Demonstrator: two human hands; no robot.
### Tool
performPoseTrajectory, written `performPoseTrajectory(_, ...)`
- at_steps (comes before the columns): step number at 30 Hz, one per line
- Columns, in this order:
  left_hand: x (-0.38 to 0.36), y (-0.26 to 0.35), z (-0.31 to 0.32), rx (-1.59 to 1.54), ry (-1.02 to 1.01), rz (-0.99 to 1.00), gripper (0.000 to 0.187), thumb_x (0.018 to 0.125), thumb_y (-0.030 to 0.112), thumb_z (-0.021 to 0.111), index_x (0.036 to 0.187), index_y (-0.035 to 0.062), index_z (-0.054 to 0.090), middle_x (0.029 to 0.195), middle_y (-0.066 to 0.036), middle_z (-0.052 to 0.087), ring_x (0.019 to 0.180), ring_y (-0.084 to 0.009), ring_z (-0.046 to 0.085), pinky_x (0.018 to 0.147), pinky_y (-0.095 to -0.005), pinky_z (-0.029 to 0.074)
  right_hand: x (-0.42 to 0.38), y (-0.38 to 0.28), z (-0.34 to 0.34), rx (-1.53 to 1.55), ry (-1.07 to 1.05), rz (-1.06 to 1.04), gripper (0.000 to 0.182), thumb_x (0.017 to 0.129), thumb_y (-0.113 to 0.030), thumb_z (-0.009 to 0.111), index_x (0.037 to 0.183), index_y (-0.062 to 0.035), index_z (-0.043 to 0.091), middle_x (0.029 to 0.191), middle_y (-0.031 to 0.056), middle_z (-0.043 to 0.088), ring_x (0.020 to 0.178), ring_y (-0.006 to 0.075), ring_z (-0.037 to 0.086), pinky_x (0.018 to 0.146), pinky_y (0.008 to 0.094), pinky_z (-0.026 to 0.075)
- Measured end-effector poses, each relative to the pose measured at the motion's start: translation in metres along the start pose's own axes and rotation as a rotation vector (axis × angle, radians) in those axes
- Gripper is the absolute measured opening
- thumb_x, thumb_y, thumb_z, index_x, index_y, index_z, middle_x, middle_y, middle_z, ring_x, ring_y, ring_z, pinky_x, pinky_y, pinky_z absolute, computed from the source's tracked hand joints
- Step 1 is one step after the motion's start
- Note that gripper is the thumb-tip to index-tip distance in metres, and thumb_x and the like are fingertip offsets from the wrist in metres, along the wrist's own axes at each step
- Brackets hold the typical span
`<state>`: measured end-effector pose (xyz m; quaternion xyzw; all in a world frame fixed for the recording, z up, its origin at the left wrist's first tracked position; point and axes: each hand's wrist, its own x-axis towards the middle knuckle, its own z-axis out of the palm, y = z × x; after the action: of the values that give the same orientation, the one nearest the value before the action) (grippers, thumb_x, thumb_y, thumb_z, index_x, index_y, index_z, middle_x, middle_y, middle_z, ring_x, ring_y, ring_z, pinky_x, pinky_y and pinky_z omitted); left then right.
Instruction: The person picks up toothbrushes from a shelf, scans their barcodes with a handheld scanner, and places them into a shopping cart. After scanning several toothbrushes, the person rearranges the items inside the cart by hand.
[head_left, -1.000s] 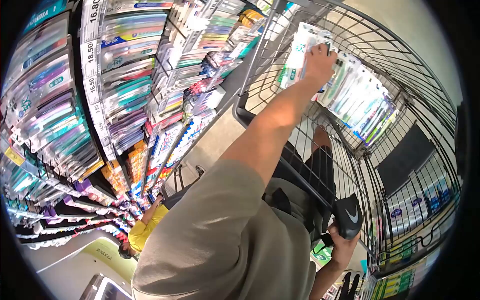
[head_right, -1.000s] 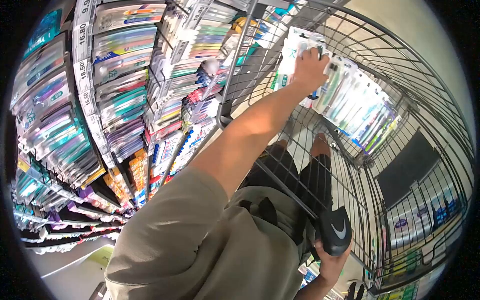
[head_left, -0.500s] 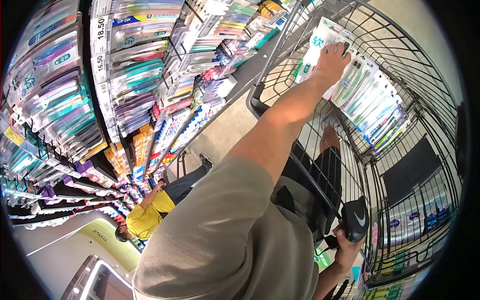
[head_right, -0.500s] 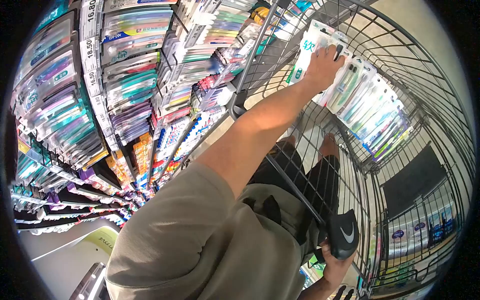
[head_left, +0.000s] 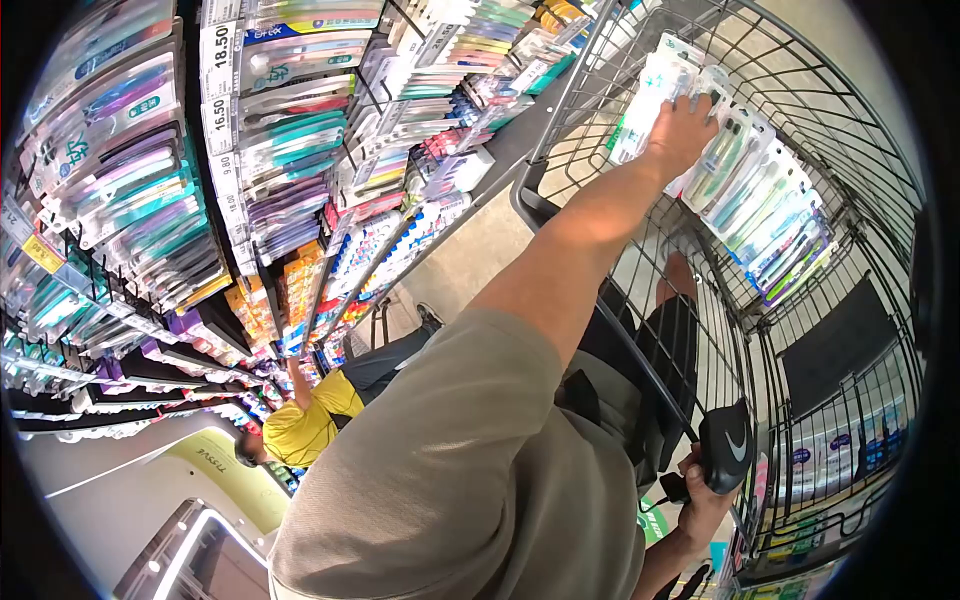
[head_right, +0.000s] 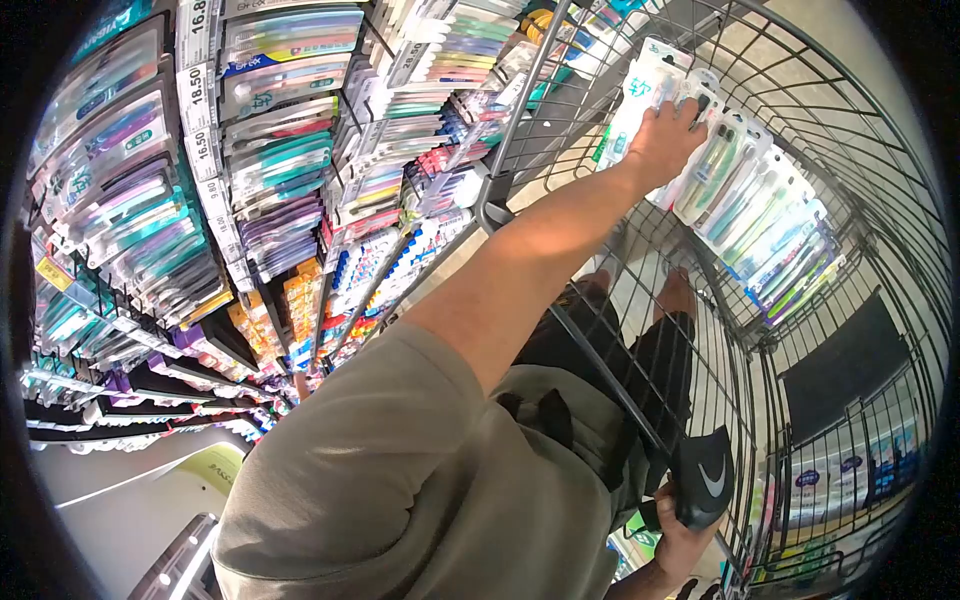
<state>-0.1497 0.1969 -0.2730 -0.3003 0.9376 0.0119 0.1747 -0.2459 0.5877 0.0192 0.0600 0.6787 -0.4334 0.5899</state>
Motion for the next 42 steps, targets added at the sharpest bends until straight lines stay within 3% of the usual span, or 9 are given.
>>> performPoseTrajectory(4, 0.003, 0.003, 0.007, 0.067, -0.039, -0.01, 0.041, 0.087, 0.023, 0.065, 0.127, 0.0214, 0.061, 0.147, -0.01, 0.042, 0.118, -0.0305, 0.052, 0.087, -0.0462, 0.049, -0.002, 0.001, -0.002, 0.003, 0.02, 0.032, 0.067, 0.072, -0.018, 0.089, 0.127, 0.0034, 0.057, 0.097, 0.0128, 0.069, 0.08, 0.0191, 0.065, 0.074, 0.0329, 0.055)
performPoseTrajectory(5, 0.006, -0.001, 0.024, 0.008, 0.036, 0.021, 0.043, 0.082, 0.018, 0.066, 0.124, 0.0172, 0.063, 0.141, -0.016, 0.046, 0.116, -0.0327, 0.055, 0.084, -0.047, 0.051, -0.004, 0.001, 0.002, 0.0, 0.089, 0.029, 0.066, 0.072, -0.014, 0.087, 0.127, 0.005, 0.058, 0.098, 0.0134, 0.069, 0.081, 0.0201, 0.066, 0.075, 0.0329, 0.056)
performPoseTrajectory(7, 0.006, -0.004, 0.023, -0.112, 0.04, 0.015, 0.045, 0.083, 0.015, 0.062, 0.128, 0.0155, 0.062, 0.14, -0.016, 0.048, 0.118, -0.0343, 0.055, 0.085, -0.0483, 0.051, -0.004, 0.014, -0.004, 0.052, 0.113, 0.037, 0.079, 0.067, 0.003, 0.084, 0.137, 0.0041, 0.047, 0.103, 0.0124, 0.067, 0.083, 0.0209, 0.067, 0.08, 0.033, 0.055)
performPoseTrajectory(9, -0.003, 0.001, 0.018, -0.068, 0.133, -0.005, 0.049, 0.085, 0.015, 0.061, 0.133, 0.0153, 0.058, 0.141, -0.016, 0.046, 0.117, -0.0355, 0.053, 0.088, -0.0498, 0.05, -0.001, 0.011, -0.008, 0.019, 0.044, 0.038, 0.075, 0.066, 0.007, 0.083, 0.132, 0.0027, 0.048, 0.102, 0.0104, 0.066, 0.083, 0.019, 0.068, 0.079, 0.0319, 0.055)
performPoseTrajectory(10, -0.004, 0.002, 0.012, -0.088, 0.098, -0.006, 0.047, 0.086, 0.015, 0.062, 0.132, 0.0167, 0.057, 0.139, -0.015, 0.045, 0.114, -0.0353, 0.053, 0.088, -0.0505, 0.05, -0.001, -0.006, 0.0, 0.072, -0.016, 0.049, 0.066, 0.068, 0.006, 0.082, 0.125, 0.0017, 0.05, 0.101, 0.0092, 0.066, 0.083, 0.0173, 0.068, 0.077, 0.0298, 0.055)
performPoseTrajectory(17, -0.007, 0.004, 0.002, -0.149, 0.023, -0.008, 0.047, 0.084, 0.011, 0.062, 0.13, 0.0207, 0.059, 0.133, -0.015, 0.045, 0.114, -0.0371, 0.053, 0.091, -0.0512, 0.049, 0.0, -0.004, 0.0, 0.118, -0.032, 0.035, 0.061, 0.069, 0.005, 0.082, 0.121, 0.0014, 0.051, 0.101, 0.0087, 0.067, 0.081, 0.015, 0.067, 0.076, 0.0286, 0.055)
performPoseTrajectory(26, 0.01, -0.003, -0.008, -0.125, 0.017, -0.082, 0.05, 0.082, 0.007, 0.065, 0.128, 0.0231, 0.058, 0.142, -0.015, 0.04, 0.116, -0.0365, 0.051, 0.089, -0.0496, 0.048, 0.001, -0.009, -0.002, 0.135, -0.048, 0.039, 0.064, 0.069, -0.001, 0.088, 0.121, 0.0016, 0.051, 0.099, 0.0075, 0.067, 0.081, 0.014, 0.066, 0.077, 0.0273, 0.053)
performPoseTrajectory(32, 0.006, 0.003, -0.013, -0.141, -0.029, -0.132, 0.055, 0.083, 0.007, 0.064, 0.134, 0.0239, 0.054, 0.142, -0.014, 0.04, 0.119, -0.0374, 0.051, 0.092, -0.0525, 0.049, 0.002, -0.004, -0.006, 0.129, -0.047, 0.044, 0.067, 0.069, -0.003, 0.089, 0.123, 0.0012, 0.05, 0.104, 0.0082, 0.066, 0.084, 0.0136, 0.064, 0.079, 0.0276, 0.052)
performPoseTrajectory(42, 0.011, 0.007, -0.002, -0.154, 0.037, -0.104, 0.048, 0.083, 0.009, 0.063, 0.128, 0.0224, 0.057, 0.138, -0.016, 0.044, 0.115, -0.0372, 0.053, 0.089, -0.0531, 0.05, 0.002, -0.002, -0.007, 0.177, -0.045, 0.053, 0.072, 0.069, 0.001, 0.089, 0.128, 0.002, 0.049, 0.109, 0.009, 0.065, 0.088, 0.0148, 0.064, 0.081, 0.0291, 0.053)
